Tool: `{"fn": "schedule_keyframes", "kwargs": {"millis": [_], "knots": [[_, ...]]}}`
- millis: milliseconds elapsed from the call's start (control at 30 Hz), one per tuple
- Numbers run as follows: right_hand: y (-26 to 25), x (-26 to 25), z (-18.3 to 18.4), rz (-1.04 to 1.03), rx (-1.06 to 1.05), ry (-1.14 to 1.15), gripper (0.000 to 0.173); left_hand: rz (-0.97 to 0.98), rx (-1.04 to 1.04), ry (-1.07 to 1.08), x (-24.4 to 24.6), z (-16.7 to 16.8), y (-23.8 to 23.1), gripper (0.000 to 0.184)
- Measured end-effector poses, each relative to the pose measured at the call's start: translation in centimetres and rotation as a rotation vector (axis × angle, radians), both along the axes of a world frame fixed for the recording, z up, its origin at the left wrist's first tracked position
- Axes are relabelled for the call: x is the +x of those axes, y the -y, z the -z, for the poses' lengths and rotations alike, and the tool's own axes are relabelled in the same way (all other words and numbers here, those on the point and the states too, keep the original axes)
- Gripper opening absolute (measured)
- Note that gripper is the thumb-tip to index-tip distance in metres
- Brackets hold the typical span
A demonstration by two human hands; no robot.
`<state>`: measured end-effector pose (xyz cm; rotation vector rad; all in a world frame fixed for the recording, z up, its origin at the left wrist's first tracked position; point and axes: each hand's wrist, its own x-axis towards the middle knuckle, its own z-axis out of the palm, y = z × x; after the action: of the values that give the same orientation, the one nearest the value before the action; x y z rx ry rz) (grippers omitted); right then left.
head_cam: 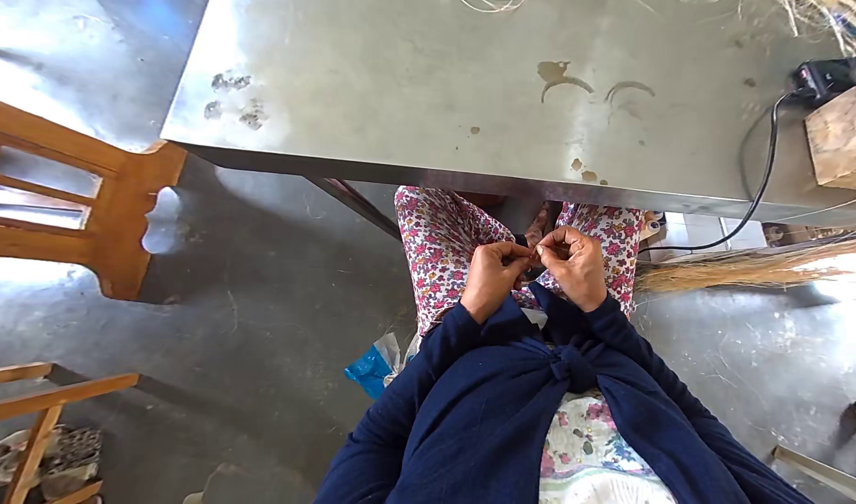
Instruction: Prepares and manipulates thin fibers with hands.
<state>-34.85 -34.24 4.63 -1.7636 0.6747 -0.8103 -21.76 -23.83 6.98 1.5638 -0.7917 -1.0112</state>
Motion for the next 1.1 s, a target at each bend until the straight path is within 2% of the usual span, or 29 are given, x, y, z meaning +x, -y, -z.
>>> {"fn": "schedule_keyframes", "kwargs": {"millis": [167,233,600,900,1100], "knots": [[0.17,-0.57,-0.19,-0.099,0.306,0.013,0.019,-0.019,0.003,-0.054,0.08,0.22,0.05,0.009],[0.06,-0.51,-0.14,-0.111,0.354,0.001,0.017,-0.025,0.006,-0.050,0.09,0.24,0.12,0.009],[-0.11,-0.29,0.36,-0.064,0.221,0.064,0.011,-0.046,0.015,-0.053,-0.28,-0.15,0.13,0.009],[-0.23,-0.35,0.48,-0.012,0.188,0.064,0.011,0.000,-0.008,-0.003,-0.36,0.51,-0.35,0.010],[-0.49,-0.31,0.29,0.028,0.251,0.025,0.007,0.016,0.014,-0.038,-0.34,0.03,-0.04,0.009]]}}
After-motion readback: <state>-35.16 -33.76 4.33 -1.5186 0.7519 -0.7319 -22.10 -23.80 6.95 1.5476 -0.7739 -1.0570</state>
